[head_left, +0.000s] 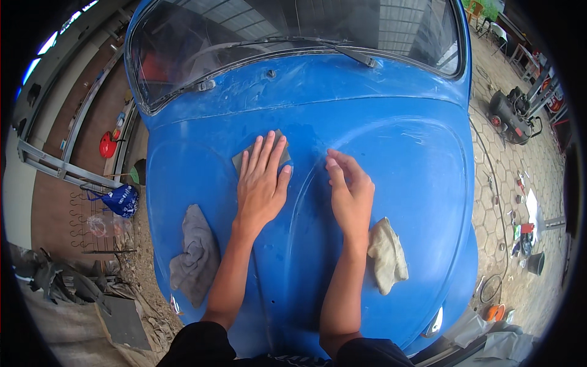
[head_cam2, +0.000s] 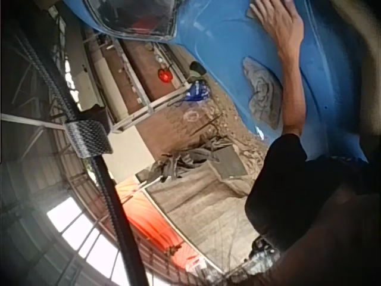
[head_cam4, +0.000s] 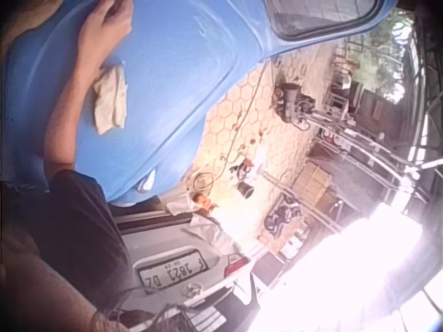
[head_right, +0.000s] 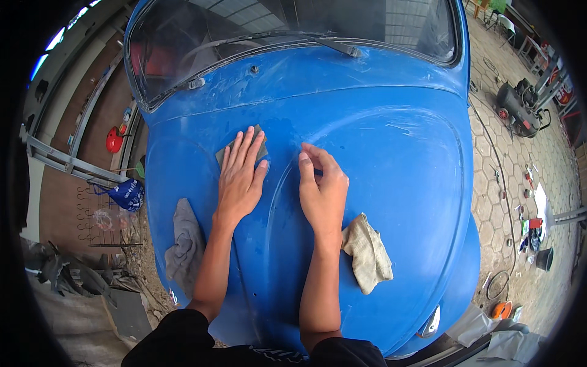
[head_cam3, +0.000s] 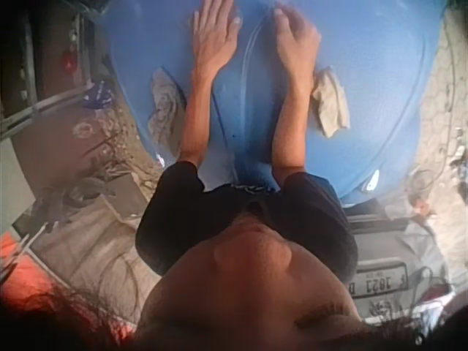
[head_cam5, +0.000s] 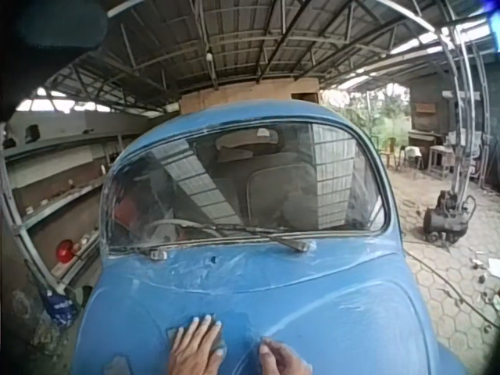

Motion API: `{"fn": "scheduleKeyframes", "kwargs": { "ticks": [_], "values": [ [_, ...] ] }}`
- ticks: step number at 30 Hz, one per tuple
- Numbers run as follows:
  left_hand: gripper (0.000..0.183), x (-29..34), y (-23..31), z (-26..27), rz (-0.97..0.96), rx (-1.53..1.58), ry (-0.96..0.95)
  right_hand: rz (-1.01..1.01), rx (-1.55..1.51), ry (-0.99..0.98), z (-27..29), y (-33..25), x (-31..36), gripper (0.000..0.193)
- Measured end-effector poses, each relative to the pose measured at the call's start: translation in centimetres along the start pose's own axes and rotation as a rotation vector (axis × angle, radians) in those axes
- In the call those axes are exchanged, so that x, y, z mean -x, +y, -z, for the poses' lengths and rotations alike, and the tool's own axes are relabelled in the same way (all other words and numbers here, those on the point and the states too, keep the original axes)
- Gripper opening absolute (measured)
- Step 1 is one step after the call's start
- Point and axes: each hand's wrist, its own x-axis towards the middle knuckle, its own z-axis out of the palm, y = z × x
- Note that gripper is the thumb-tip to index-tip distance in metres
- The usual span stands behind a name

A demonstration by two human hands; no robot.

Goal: The person sands the hood of a car using sandpaper, wipes down the surface with cloths, and feels the surface by hand before sanding it again.

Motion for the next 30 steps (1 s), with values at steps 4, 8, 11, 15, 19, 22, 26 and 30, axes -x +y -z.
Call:
{"fn": "scheduleKeyframes", "kwargs": {
  "ticks": [4, 8, 11, 15, 19, 22, 26, 30],
  "values": [
    [0.056, 4.6, -0.4, 0.4, 0.038, 0.043, -0.066, -0.036, 0.005, 0.000, 0.7, 0.0, 0.5, 0.029],
    [0.061, 2.3, -0.2, -0.2, 0.157, 0.006, 0.027, -0.069, -0.019, 0.037, 0.9, -0.7, 0.4, 0.030],
    [0.063, -1.6, 0.5, 0.1, 0.085, -0.085, 0.006, -0.102, -0.003, 0.028, 0.7, -1.2, 0.5, 0.031],
    [0.058, 2.5, 0.3, 1.4, -0.114, 0.205, -0.190, -0.083, 0.033, 0.137, 1.0, -0.5, 0.3, 0.030],
    [0.054, 5.5, -1.8, 1.8, -0.066, 0.246, -0.128, 0.035, 0.245, 0.259, 1.2, -0.9, 0.3, 0.028],
    [0.054, 1.7, -1.1, 0.6, -0.054, 0.177, -0.039, 0.068, 0.510, 0.287, 0.1, 0.4, 0.6, 0.031],
    [0.056, 0.5, -0.7, 1.1, -0.161, 0.143, -0.049, 0.150, 0.908, 0.248, -1.6, 2.8, 0.9, 0.046],
    [0.057, 5.2, -1.5, 1.6, -0.170, 0.148, -0.134, 0.147, 1.009, 0.187, -0.7, 3.6, 0.6, 0.054]
  ]
}}
